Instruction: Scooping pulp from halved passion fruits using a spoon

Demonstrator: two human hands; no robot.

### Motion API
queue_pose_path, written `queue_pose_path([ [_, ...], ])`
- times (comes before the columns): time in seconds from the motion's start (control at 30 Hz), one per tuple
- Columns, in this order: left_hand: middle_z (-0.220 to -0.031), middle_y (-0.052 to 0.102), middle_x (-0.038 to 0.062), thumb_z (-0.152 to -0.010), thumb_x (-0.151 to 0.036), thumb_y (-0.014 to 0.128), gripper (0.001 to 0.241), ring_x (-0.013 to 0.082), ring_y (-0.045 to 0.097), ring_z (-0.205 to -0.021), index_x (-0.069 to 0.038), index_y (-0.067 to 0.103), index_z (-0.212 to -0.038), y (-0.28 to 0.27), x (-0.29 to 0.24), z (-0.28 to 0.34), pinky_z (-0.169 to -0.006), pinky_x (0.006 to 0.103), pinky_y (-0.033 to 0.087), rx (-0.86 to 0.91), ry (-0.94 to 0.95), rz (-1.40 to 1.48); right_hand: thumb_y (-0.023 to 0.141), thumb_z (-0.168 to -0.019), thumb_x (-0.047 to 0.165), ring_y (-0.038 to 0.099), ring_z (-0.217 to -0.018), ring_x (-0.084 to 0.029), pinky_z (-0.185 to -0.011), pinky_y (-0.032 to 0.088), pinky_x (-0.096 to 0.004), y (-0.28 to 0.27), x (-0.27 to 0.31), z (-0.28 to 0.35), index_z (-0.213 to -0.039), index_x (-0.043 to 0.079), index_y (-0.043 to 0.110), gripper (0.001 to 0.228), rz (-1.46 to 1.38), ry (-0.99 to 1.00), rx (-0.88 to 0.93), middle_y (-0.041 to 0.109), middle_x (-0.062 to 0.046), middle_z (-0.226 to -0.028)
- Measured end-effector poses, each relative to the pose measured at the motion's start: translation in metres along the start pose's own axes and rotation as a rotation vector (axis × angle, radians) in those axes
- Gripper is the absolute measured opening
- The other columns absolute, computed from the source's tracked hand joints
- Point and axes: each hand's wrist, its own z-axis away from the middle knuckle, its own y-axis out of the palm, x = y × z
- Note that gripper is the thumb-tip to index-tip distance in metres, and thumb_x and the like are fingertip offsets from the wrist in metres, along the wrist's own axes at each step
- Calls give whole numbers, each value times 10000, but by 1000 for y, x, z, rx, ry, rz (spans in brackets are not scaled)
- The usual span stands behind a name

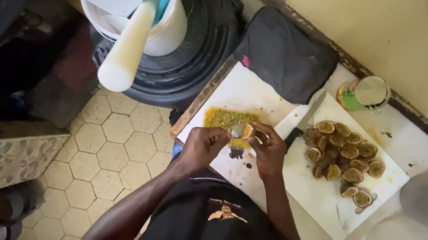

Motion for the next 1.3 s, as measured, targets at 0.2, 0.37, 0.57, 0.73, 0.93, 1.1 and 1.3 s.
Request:
queue_pose_path([
  [0.2, -657, 594, -50, -1081, -152, 755, 180, 22, 515, -555, -97, 852, -939, 33, 56, 0, -482, 182, 405, 90, -293, 380, 956, -893, -20, 802, -1143, -215, -941, 716, -371, 14, 27, 4, -1341, -65, 772, 486, 111, -64, 41, 768, -138, -1310],
  [0.37, -624, 407, -122, -1112, -179, 662, 214, -30, 354, -475, -89, 741, -934, -14, -41, 5, -396, 123, 269, 153, -681, 777, 935, -916, -34, 803, -1142, -240, -939, 724, -411, 29, 30, 9, -1362, -55, 771, 476, 175, -125, 76, 784, -165, -1293],
  [0.57, -657, 373, -138, -1137, -190, 657, 241, -36, 344, -512, -74, 721, -936, -13, -28, 14, -435, 99, 243, 129, -639, 818, 888, -1004, 55, 773, -1192, -206, -992, 704, -401, 25, 13, 7, -1432, -40, 752, 459, 146, -124, 63, 780, -152, -1345],
  [0.73, -648, 598, -16, -1110, -114, 757, 199, 44, 485, -621, -25, 848, -958, -9, 6, 14, -585, 150, 381, 12, -235, 532, 845, -1070, 187, 737, -1200, -175, -1033, 662, -373, 23, 6, 12, -1469, -37, 730, 472, 61, -39, 25, 773, -155, -1406],
  [0.93, -686, 604, -30, -1084, -108, 749, 162, 50, 507, -674, -70, 865, -978, 15, 37, 5, -587, 156, 426, 82, -211, 441, 878, -1037, 215, 740, -1175, -161, -1006, 652, -346, 19, 8, 8, -1452, -19, 732, 498, 124, -84, 36, 778, -149, -1393],
  [1.1, -572, 586, 50, -1041, -209, 840, 203, 142, 512, -554, -98, 845, -871, -19, -1, 13, -523, 332, 428, 11, -22, 104, 841, -1070, 192, 734, -1087, -101, -981, 665, -316, 28, 27, 15, -1452, -45, 754, 458, 128, -42, 12, 791, -85, -1225],
  [1.3, -752, 735, 125, -1155, -329, 739, 284, 332, 768, -629, -104, 828, -1007, -44, -8, -16, -567, 418, 585, 73, 516, -322, 816, -1100, 290, 713, -1053, -92, -958, 679, -338, 22, 21, 10, -1460, -70, 736, 516, 79, 10, 34, 735, -67, -1135],
])
